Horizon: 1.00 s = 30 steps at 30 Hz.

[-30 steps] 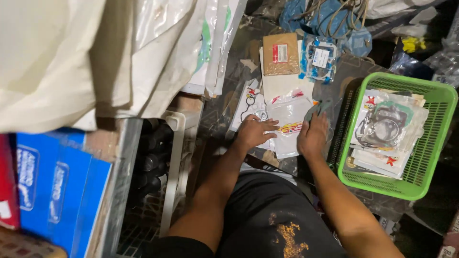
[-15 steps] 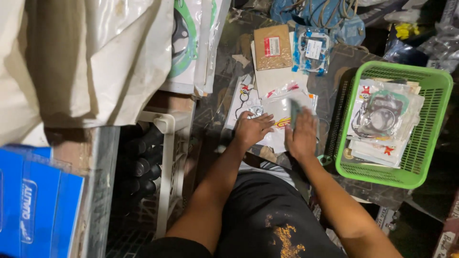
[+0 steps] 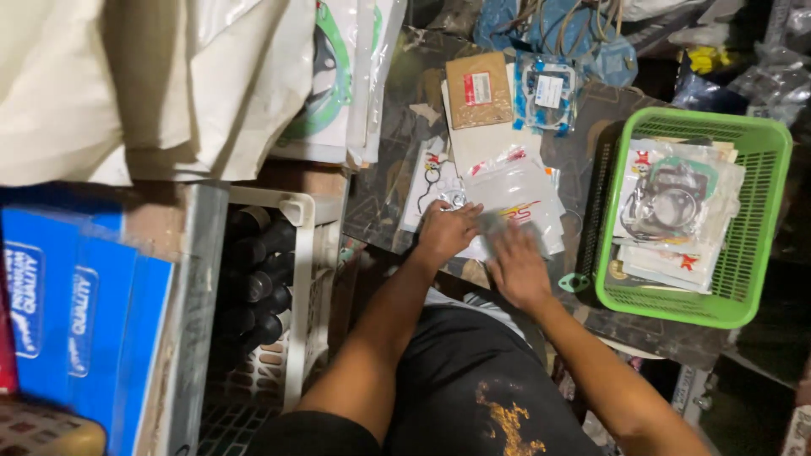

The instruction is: The person sorts through a pile of packaged mechanical parts on a table, picking them up and placing them into a green basket. The person handles various plastic-wrapped items, including gaskets and other components, moving them from the table surface into the basket.

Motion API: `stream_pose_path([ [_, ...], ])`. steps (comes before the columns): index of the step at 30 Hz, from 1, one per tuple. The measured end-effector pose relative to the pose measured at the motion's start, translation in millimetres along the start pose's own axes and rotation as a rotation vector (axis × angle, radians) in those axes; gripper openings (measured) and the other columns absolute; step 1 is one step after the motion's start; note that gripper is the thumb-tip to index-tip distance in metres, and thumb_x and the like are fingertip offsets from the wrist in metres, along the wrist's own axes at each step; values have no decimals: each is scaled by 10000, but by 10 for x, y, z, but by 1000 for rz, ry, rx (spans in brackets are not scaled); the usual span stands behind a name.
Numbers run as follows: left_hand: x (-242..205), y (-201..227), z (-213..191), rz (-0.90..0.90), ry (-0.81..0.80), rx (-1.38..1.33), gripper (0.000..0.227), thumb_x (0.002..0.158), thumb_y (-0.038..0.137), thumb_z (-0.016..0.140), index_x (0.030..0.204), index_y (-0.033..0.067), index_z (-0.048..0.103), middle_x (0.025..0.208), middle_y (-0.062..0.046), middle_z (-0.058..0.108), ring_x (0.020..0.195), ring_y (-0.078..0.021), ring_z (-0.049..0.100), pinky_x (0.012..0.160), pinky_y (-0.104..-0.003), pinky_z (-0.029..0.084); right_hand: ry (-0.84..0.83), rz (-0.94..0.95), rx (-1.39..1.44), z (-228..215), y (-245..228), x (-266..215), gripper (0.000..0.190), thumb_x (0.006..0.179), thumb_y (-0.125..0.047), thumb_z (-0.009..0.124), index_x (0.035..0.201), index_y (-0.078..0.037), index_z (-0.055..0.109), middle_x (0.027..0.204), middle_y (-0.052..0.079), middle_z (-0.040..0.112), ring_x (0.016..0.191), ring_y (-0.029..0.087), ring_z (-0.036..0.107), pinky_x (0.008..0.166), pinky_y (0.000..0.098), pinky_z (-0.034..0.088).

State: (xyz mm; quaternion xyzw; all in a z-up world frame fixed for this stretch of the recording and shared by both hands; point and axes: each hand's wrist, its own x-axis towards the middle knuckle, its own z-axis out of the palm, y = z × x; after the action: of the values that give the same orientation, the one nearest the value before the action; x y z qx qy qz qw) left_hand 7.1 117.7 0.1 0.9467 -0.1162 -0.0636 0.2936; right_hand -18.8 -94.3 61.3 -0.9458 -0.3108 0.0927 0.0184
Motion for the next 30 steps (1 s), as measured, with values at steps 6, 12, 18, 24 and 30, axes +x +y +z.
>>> stream_pose_path([
  [6, -49, 127, -114, -50, 64, -101, 257, 983, 415, 630, 1224, 408, 717, 1353, 112, 675, 1292, -57, 618, 1082, -371, 362, 376, 451, 280, 249, 234, -33, 537, 993, -200, 619, 1511, -97, 523, 1533, 291, 466, 1451, 433, 402, 1174, 567, 297],
  [12, 40, 308, -53, -283, 369, -122, 151, 926, 498, 675, 946, 385, 774, 980, 100, 791, 938, -82, 766, 1045, -355, 429, 456, 598, 390, 250, 641, 126, 272, 889, -85, 658, 1122, -194, 744, 1221, 19, 644, 1212, 285, 534, 958, 507, 436],
  [18, 552, 647, -123, -679, 460, -374, 180, 880, 474, 620, 920, 346, 741, 834, 70, 768, 883, -210, 767, 780, -402, 581, 502, 655, 707, -185, 615, 239, 285, 848, -47, 683, 1063, -198, 794, 982, 97, 746, 1028, 323, 701, 841, 439, 535],
  [24, 871, 708, -648, -536, 570, -980, 139, 886, 259, 685, 945, 154, 756, 862, -101, 771, 759, -273, 761, 654, -407, 600, 860, 266, 516, -1706, 202, 374, 278, 808, 88, 706, 972, -115, 802, 983, 81, 715, 920, 309, 702, 870, 391, 541],
  [30, 953, 326, -293, -503, 157, -1836, 793, 1043, 688, 506, 1492, 35, 502, 1434, -262, 558, 1263, -412, 590, 916, -522, 584, 506, 233, 256, -1007, -84, 245, 165, 746, -159, 795, 903, -211, 801, 1108, 80, 715, 1000, 331, 700, 810, 454, 552],
])
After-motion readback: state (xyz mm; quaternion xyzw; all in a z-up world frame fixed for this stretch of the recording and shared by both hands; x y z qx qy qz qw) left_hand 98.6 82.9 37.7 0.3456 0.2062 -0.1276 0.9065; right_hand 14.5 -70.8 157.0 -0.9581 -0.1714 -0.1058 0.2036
